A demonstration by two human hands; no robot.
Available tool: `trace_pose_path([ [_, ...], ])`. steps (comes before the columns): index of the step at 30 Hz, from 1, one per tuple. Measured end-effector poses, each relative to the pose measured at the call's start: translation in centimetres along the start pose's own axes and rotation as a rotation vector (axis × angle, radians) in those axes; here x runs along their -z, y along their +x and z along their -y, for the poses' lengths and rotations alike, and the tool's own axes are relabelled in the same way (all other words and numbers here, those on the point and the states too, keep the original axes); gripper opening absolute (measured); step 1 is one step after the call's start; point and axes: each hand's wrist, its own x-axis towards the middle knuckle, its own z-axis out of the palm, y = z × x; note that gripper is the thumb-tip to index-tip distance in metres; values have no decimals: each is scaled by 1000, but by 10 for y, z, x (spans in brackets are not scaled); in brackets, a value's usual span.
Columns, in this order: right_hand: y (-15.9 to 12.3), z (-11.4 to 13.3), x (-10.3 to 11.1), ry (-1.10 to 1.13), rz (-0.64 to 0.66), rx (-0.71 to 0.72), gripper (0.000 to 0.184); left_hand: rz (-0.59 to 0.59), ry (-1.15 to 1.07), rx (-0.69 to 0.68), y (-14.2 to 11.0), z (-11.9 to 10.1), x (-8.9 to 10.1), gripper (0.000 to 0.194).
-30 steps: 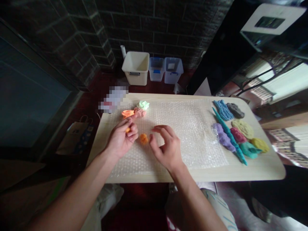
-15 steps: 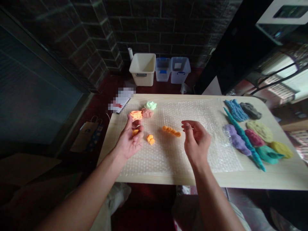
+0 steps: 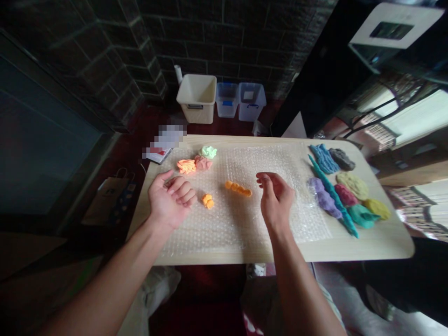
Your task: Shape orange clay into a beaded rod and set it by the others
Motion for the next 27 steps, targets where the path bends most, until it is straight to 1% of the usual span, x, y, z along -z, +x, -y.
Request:
trace_pose_path([
  [2,-5,5,-1,-104,60,56,24,-36,-22,-107,4,0,1,35],
  [4,-15,13,-5,-214,183,165,23,-97,-6,-208,8,2,1,16],
  [5,-21,18,-9,-252,267,220,23,-134,22,-249,10,4,1,11],
  [7,-36,26,-20,-298,442,283,27,-190,98,-312,14,8,2,16],
  [8,-43,28,-26,-344,499,298,32,-198,141,-333,15,10,2,18],
  [9,-50,29,-33,-400,520,315,41,-193,181,-355,16,12,2,20],
  [10,-56,29,-39,-454,523,325,49,-178,215,-377,17,14,2,21],
  [11,-62,27,-45,-499,524,339,52,-161,244,-397,17,15,2,21],
  [12,-65,24,-50,-534,517,359,48,-146,271,-415,17,16,3,21],
  [15,-68,17,-56,-534,548,444,19,-109,390,-443,16,16,7,10],
  [16,-66,16,-55,-496,562,462,17,-89,459,-442,15,16,8,6],
  [17,-63,16,-53,-444,569,465,19,-63,545,-441,13,15,9,4],
  [19,-56,18,-48,-327,546,423,28,8,753,-440,7,14,10,5],
  [21,-48,22,-41,-229,522,369,33,105,936,-445,-1,14,10,19],
  [22,-45,23,-37,-192,523,356,32,159,997,-447,-5,14,8,25],
  [23,-41,24,-35,-161,529,352,29,211,1033,-446,-8,15,7,28],
  [25,-37,25,-30,-104,548,353,23,287,1048,-439,-11,16,5,26],
  [27,-35,24,-27,-32,558,324,19,315,1051,-436,-12,17,4,22],
])
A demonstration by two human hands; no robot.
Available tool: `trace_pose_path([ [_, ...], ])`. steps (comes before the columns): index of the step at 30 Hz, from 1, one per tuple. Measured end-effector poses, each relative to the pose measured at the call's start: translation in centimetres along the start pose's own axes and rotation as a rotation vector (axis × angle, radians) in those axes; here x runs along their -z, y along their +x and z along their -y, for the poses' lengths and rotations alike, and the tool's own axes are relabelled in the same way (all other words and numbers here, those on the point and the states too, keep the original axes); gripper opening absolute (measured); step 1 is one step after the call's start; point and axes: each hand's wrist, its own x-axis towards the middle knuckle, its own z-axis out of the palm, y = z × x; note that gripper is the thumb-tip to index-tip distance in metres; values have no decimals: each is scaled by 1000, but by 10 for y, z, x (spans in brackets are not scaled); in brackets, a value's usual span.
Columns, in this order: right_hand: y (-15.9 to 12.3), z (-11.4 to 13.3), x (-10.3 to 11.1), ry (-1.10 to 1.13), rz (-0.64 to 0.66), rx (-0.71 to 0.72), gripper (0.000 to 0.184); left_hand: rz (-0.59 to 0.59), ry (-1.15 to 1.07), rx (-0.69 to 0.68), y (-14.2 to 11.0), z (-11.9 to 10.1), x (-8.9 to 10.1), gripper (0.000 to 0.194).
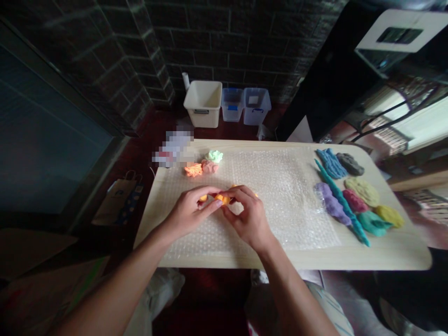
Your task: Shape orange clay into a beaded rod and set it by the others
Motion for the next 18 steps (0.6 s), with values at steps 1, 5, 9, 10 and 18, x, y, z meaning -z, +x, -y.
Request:
trace_pose_path([
  [1,-1,-1,1,45,-9,-13,19,5,11,-3,0,0,0,20],
  [5,-4,-1,4,103,-19,-54,20,13,46,-17,0,1,2,17],
  [9,-5,6,10,10,-2,-30,21,51,31,-22,-2,0,1,13],
  [10,-5,8,11,0,-6,-28,21,59,18,-21,-2,0,1,12],
  [18,-6,17,0,207,-132,-153,12,121,-84,-6,0,9,-1,21],
])
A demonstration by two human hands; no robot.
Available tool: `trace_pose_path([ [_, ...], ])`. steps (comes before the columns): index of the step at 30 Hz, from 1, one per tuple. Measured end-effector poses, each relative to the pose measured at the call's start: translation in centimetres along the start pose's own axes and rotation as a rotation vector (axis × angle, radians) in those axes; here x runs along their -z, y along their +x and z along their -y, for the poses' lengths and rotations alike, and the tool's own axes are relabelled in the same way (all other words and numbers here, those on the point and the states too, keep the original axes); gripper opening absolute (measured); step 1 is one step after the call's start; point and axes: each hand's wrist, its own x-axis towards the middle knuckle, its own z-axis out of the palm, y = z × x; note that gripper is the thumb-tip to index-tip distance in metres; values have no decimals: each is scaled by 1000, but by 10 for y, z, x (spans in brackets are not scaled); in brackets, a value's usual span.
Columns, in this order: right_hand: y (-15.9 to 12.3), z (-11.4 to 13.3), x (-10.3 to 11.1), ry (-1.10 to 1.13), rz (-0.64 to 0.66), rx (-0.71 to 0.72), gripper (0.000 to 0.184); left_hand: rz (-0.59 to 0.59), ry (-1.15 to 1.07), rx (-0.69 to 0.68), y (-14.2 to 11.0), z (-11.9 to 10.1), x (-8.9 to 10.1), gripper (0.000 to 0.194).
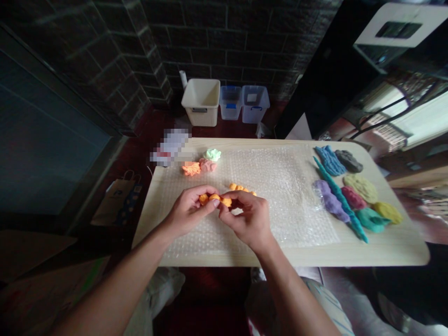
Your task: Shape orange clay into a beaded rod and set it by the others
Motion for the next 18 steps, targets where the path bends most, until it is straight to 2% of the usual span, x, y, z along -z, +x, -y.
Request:
trace_pose_path([
  [4,2,-2,-8,268,-23,-128,14,15,-104,2,2,8,-2,28],
  [8,5,-4,-15,585,2,-320,18,-22,-263,71,2,10,-5,31],
  [10,5,-5,-17,648,2,-360,18,-66,-279,94,2,9,-5,30],
  [12,5,-5,-16,596,10,-317,16,-94,-252,101,2,8,-3,28],
  [15,5,-3,-11,450,41,-183,18,-72,-199,107,1,6,0,25],
  [18,4,-3,-5,402,97,-134,21,-73,-127,82,0,4,0,23],
])
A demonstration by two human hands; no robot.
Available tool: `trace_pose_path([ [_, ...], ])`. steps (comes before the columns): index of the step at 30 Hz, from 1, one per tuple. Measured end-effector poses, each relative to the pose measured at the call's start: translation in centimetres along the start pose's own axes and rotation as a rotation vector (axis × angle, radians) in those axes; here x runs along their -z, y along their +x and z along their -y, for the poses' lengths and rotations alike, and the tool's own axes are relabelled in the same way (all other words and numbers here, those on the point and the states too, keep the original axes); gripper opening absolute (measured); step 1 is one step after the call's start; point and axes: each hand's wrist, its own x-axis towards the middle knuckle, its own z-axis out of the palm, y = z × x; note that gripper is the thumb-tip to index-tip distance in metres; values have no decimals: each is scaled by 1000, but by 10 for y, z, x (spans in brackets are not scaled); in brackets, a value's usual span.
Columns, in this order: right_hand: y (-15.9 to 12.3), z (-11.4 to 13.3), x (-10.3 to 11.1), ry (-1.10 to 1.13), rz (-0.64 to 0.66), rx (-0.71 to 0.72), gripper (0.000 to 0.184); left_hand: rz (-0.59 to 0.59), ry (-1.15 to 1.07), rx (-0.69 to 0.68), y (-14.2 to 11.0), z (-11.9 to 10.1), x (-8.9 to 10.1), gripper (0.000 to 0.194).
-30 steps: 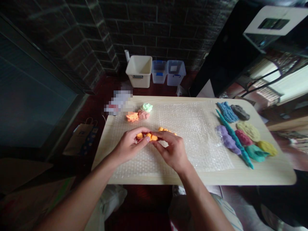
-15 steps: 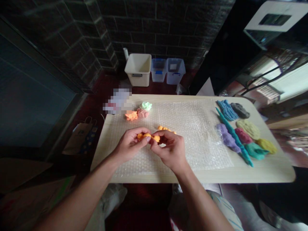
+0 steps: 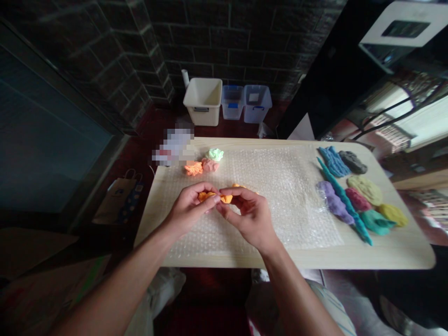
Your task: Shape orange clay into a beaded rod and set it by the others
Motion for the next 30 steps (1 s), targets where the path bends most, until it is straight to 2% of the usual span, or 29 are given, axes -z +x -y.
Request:
trace_pose_path([
  [4,-3,-4,0,-128,-27,29,12,9,71,-6,-2,0,0,21],
  [7,-3,-3,-2,-154,-59,11,12,24,70,29,-1,4,0,18],
  [9,-2,5,0,-58,-85,-30,11,-10,115,56,1,9,0,14],
  [12,3,26,11,191,-172,-79,14,-137,180,91,6,16,2,12],
  [15,6,40,22,235,-272,-76,8,-215,-18,100,11,13,3,19],
  [18,6,33,22,51,-251,-102,18,-179,-381,124,13,2,4,27],
  [20,3,18,17,-151,-193,-106,23,-151,-571,142,14,-5,5,32],
  [22,0,1,8,-406,-130,-46,20,-158,-694,158,15,-8,6,39],
  [25,-3,-16,-5,-686,-38,121,9,-170,-772,184,16,-7,6,43],
  [27,-4,-22,-11,-775,7,219,16,-163,-769,197,17,-6,6,41],
  [30,-5,-21,-14,-863,107,283,21,-150,-734,187,16,-4,7,33],
])
